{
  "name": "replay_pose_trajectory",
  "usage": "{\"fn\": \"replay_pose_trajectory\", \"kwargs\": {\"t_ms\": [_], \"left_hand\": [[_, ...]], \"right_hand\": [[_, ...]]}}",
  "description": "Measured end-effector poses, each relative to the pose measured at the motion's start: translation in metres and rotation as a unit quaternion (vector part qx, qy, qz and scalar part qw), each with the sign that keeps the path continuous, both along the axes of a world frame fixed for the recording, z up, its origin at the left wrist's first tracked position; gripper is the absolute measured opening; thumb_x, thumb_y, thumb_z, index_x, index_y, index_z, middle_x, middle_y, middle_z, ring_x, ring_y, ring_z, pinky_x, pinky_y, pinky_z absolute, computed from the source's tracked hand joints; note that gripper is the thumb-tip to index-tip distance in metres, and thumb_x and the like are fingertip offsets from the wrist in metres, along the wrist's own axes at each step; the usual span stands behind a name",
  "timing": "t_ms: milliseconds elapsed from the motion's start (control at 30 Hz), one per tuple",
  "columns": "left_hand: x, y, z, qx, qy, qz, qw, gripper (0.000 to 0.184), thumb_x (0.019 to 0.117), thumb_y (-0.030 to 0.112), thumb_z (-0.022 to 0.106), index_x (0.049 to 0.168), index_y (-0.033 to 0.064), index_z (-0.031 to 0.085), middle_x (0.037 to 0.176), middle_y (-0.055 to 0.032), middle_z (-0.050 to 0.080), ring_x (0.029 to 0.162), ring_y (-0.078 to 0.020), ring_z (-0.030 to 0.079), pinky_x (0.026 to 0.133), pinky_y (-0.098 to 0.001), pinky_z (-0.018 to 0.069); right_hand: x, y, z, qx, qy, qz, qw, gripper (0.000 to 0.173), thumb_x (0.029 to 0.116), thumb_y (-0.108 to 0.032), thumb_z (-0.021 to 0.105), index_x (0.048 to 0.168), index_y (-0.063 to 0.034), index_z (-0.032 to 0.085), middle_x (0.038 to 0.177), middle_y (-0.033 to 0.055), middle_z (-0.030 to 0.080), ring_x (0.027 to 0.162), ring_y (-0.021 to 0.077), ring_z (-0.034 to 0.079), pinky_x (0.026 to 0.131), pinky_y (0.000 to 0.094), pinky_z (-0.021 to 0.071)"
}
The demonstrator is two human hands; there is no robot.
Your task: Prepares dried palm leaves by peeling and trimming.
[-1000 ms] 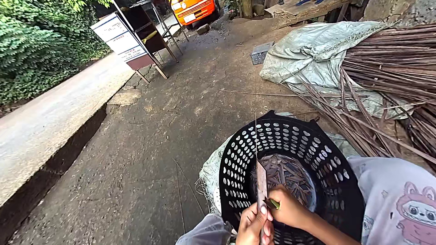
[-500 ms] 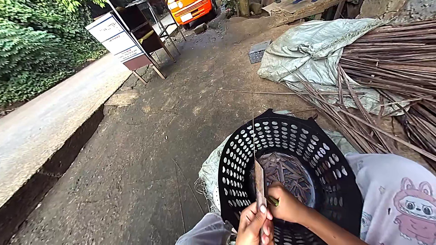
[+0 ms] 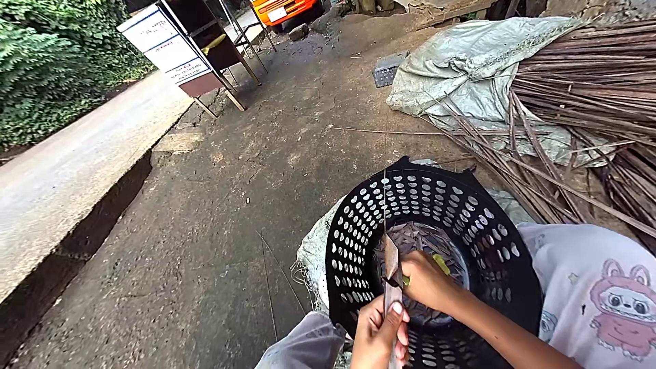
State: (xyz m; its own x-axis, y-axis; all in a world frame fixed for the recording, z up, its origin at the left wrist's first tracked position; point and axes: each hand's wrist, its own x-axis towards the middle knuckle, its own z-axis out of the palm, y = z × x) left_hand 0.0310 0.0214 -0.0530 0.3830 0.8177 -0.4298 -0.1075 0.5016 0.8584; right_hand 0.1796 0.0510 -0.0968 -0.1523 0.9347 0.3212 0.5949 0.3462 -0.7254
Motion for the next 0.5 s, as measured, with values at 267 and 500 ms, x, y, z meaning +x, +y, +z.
{"fn": "replay_pose_trajectory", "kwargs": {"t_ms": [267,500], "left_hand": [[0.003,-0.002,-0.001,-0.007,0.04,-0.003,0.999,0.035,0.0998,-0.009,0.034,0.082,0.0112,0.057,0.055,0.0157,0.054,0.045,0.0103,0.048,0.047,-0.0068,0.0411],[-0.003,-0.002,-0.004,-0.076,0.006,-0.022,0.997,0.042,0.1029,-0.005,0.026,0.08,0.0135,0.056,0.052,0.0159,0.052,0.043,0.0103,0.046,0.045,-0.0067,0.038]], "right_hand": [[-0.007,0.018,0.025,-0.203,-0.02,-0.185,0.961,0.019,0.0913,0.009,0.057,0.103,0.013,0.072,0.092,0.0324,0.07,0.091,0.0521,0.069,0.078,0.0637,0.0505],[0.007,-0.008,-0.001,-0.117,0.055,-0.111,0.985,0.004,0.0768,0.009,0.066,0.075,0.0125,0.065,0.062,0.0249,0.059,0.059,0.0416,0.062,0.056,0.0547,0.0478]]}}
